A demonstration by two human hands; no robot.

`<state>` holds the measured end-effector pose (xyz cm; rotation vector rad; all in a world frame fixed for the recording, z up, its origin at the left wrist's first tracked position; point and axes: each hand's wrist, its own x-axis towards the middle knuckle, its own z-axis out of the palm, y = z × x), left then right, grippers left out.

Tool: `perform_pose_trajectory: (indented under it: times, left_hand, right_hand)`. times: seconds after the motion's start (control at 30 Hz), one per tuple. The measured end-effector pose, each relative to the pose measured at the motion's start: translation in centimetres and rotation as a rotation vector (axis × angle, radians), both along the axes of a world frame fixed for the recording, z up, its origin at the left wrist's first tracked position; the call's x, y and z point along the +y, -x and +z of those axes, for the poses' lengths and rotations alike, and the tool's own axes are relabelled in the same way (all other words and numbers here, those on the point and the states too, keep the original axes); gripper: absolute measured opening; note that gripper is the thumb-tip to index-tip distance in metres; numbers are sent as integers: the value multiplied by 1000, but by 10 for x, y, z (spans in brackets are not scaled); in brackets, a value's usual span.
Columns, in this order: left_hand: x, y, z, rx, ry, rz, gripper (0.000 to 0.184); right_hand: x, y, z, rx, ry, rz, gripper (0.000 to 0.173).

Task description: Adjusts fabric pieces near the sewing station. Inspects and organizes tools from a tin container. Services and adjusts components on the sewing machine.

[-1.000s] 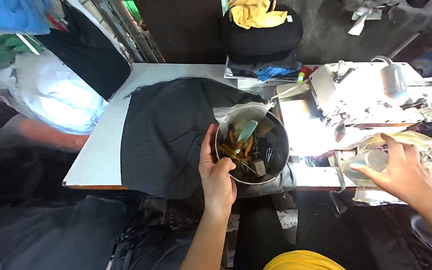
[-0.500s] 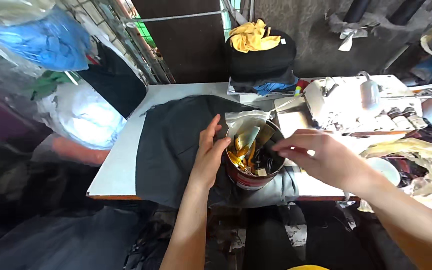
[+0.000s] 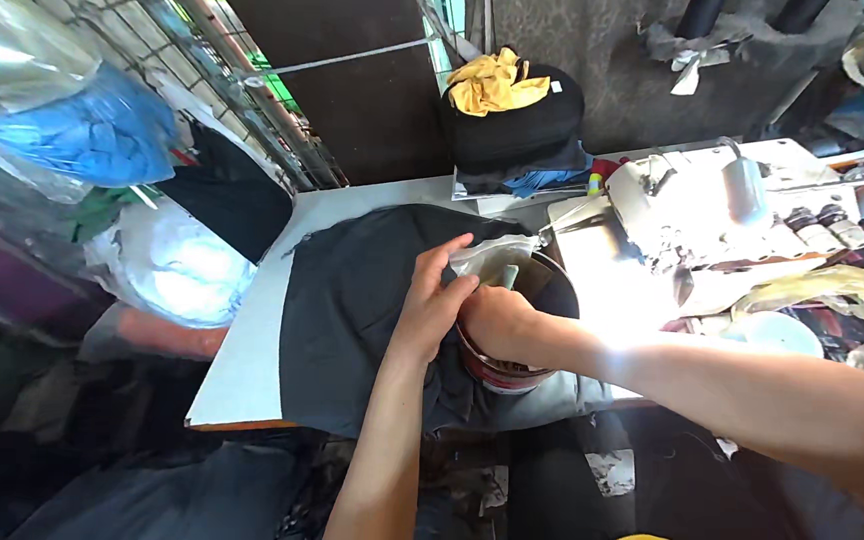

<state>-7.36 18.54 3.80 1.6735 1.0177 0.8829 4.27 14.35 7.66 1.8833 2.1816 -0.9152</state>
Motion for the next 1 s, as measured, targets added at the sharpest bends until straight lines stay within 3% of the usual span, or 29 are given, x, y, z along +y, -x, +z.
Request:
perform_pose_trajectory:
  times: [0.13,0.23,0.37,0.43,0.57,0.8,1.0]
  left_hand:
    - [11,-9,0,130,-109,-25,26]
    - [18,-7,-4,229,-240,-29,18]
    - [20,-2,-10,182,-580,-145,24]
    - [18,1,-12,96,-626,-259,26]
    - [3,8,-15,135,-527,-398,27]
    - [-30,20,-7,223,-537,-290,24]
    - [-27,24,-7,34,-524,-215,23]
  right_hand:
    - [-26,-32,19,135,-168,-20,27]
    - [-64,-86,18,452,-616,-85,19]
    - [-97,-142,7,940,-888,-378,18]
    - [-105,-149,-8,1086,-896,-478,16]
    - [-117,-147,-37,1133,-833,-548,13]
    - [-113,-145,-50,1199,-814,-519,15]
    - [-98,-146,-45,1158,-894,-509,17]
